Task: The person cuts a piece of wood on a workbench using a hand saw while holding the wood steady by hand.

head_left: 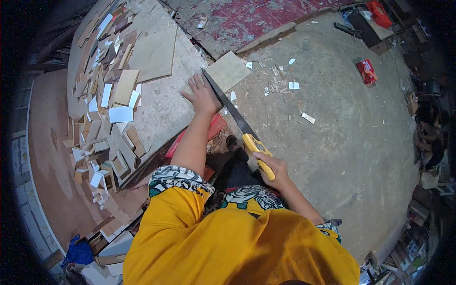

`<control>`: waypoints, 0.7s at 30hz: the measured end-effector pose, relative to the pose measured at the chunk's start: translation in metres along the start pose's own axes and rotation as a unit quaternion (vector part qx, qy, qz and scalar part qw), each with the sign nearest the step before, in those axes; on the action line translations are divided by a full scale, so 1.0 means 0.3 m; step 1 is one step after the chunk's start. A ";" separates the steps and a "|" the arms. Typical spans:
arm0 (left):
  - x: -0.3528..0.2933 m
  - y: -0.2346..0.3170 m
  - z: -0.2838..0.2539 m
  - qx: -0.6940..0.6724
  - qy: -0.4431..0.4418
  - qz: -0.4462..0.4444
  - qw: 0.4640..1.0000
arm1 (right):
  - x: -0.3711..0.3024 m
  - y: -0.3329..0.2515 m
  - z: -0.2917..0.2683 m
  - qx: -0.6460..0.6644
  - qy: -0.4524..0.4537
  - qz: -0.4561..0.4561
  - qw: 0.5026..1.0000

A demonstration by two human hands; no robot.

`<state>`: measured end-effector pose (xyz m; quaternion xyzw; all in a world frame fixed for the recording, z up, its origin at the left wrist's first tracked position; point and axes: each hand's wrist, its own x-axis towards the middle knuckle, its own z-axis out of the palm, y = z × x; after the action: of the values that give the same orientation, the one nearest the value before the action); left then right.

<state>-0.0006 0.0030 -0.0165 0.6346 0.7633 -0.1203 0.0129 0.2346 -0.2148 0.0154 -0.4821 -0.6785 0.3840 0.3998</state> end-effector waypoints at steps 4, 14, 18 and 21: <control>-0.013 0.007 -0.033 -0.026 -0.012 0.000 1.000 | -0.010 0.021 -0.011 0.072 0.000 0.050 0.996; -0.025 0.005 -0.061 -0.043 -0.014 0.005 0.999 | -0.009 0.069 -0.056 0.135 0.002 0.102 0.986; -0.019 0.003 -0.049 -0.043 -0.024 0.004 0.999 | -0.012 0.049 -0.046 0.110 0.003 0.106 0.988; -0.013 -0.002 -0.030 -0.043 0.002 0.007 0.999 | -0.011 0.002 -0.033 0.025 -0.031 0.053 0.998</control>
<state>0.0008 0.0008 -0.0070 0.6392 0.7633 -0.0858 0.0392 0.2446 -0.2166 0.0183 -0.4956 -0.6541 0.4360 0.3694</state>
